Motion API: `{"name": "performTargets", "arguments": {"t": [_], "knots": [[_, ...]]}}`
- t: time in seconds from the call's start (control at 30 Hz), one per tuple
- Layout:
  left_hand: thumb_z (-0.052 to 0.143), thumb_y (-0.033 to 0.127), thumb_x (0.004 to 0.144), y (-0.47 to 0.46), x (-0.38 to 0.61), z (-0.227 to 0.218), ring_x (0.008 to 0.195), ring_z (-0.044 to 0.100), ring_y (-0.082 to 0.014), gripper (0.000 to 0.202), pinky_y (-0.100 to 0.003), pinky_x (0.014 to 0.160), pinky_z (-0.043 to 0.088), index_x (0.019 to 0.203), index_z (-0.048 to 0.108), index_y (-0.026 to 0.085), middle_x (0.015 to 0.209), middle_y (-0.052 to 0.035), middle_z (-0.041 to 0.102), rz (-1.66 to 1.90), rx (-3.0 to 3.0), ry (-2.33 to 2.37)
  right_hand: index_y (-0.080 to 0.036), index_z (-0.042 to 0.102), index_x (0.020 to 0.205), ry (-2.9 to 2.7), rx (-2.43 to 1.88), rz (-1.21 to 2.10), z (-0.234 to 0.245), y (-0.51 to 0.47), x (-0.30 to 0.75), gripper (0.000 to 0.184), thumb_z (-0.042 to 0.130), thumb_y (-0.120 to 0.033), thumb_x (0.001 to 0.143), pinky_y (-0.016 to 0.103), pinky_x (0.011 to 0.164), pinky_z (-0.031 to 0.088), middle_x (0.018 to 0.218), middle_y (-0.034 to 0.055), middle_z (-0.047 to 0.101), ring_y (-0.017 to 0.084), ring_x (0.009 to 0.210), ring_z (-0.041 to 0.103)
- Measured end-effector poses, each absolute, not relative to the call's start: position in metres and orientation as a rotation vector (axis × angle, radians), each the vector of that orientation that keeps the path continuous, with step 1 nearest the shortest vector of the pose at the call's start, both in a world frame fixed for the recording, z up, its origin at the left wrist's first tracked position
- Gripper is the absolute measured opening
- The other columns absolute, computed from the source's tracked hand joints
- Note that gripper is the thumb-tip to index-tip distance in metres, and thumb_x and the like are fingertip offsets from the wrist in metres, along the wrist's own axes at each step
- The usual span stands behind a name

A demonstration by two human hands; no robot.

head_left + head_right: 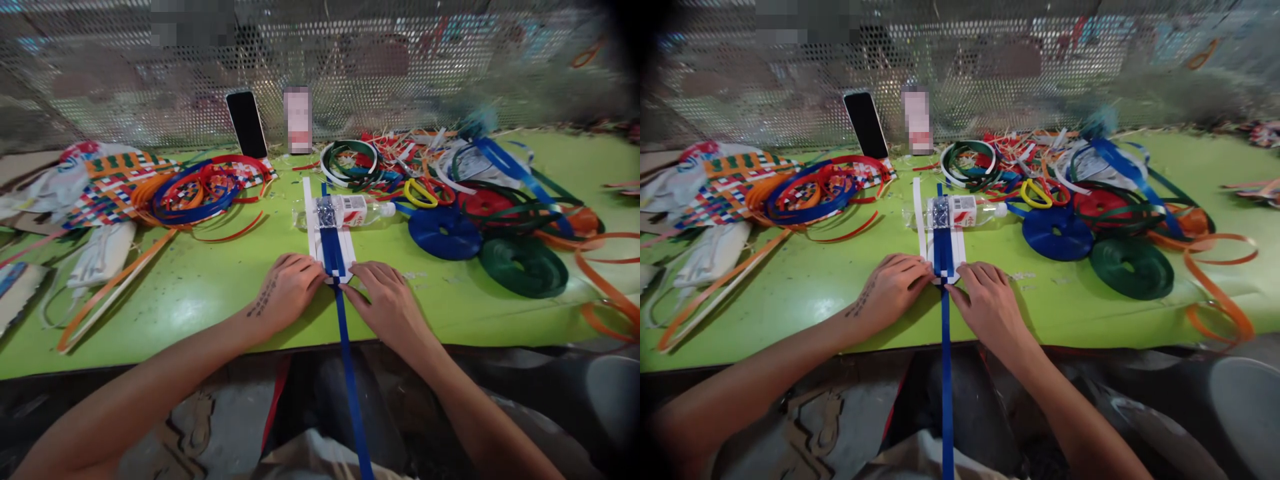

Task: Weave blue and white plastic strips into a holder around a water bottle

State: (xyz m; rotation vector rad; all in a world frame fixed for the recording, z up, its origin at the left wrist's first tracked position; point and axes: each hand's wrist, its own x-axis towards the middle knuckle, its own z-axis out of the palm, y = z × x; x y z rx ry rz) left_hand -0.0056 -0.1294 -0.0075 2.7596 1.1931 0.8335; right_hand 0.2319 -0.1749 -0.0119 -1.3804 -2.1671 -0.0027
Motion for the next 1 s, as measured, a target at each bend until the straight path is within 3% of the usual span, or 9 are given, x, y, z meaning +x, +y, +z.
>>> {"name": "performTargets", "arguments": {"t": [0.47, 0.63, 0.8, 0.9, 1.0], "knots": [[0.063, 0.024, 0.112, -0.130, -0.005, -0.005, 0.104, 0.076, -0.0252, 0.013, -0.040, 0.096, 0.055, 0.114, 0.075, 0.018, 0.110, -0.0076, 0.083, 0.764, 2.744, 1.250, -0.019, 0.072, 0.125, -2.156, -1.362, 0.051, -0.015, -0.171, 0.233, 0.021, 0.065, -0.033, 0.110, 0.052, 0.098, 0.059, 0.124, 0.0145, 0.079, 0.035, 0.116, 0.072], [0.063, 0.018, 0.111, -0.129, -0.006, -0.005, 0.109, 0.076, -0.0255, 0.023, -0.041, 0.099, 0.055, 0.131, 0.074, 0.019, 0.117, -0.0067, 0.083, 0.717, 2.779, 1.218, -0.021, 0.072, 0.121, -2.149, -1.402, 0.131, -0.013, -0.168, 0.236, 0.020, 0.065, -0.036, 0.110, 0.053, 0.098, 0.058, 0.120, 0.0135, 0.079, 0.036, 0.115, 0.073], [0.064, 0.018, 0.110, -0.127, -0.007, -0.009, 0.104, 0.076, -0.0259, 0.022, -0.042, 0.096, 0.055, 0.127, 0.077, 0.019, 0.110, -0.0063, 0.084, 0.687, 2.791, 1.211, -0.025, 0.072, 0.121, -2.084, -1.404, 0.269, 0.014, -0.136, 0.239, 0.021, 0.062, -0.040, 0.111, 0.050, 0.098, 0.060, 0.120, 0.0122, 0.077, 0.034, 0.114, 0.074], [0.065, 0.020, 0.110, -0.127, -0.008, -0.011, 0.101, 0.076, -0.0267, 0.021, -0.043, 0.094, 0.056, 0.125, 0.079, 0.019, 0.111, -0.0071, 0.084, 0.695, 2.809, 1.202, -0.027, 0.069, 0.140, -2.131, -1.372, 0.160, 0.033, -0.094, 0.239, 0.035, 0.067, -0.036, 0.106, 0.057, 0.115, 0.052, 0.143, 0.0140, 0.070, 0.038, 0.139, 0.062], [0.067, 0.015, 0.108, -0.127, -0.008, -0.011, 0.104, 0.076, -0.0272, 0.022, -0.044, 0.096, 0.055, 0.125, 0.079, 0.019, 0.114, -0.0071, 0.084, 0.676, 2.810, 1.207, -0.029, 0.058, 0.160, -2.171, -1.493, 0.097, 0.037, -0.049, 0.240, 0.065, 0.076, -0.035, 0.098, 0.065, 0.122, 0.044, 0.164, 0.0156, 0.056, 0.043, 0.152, 0.051]]}}
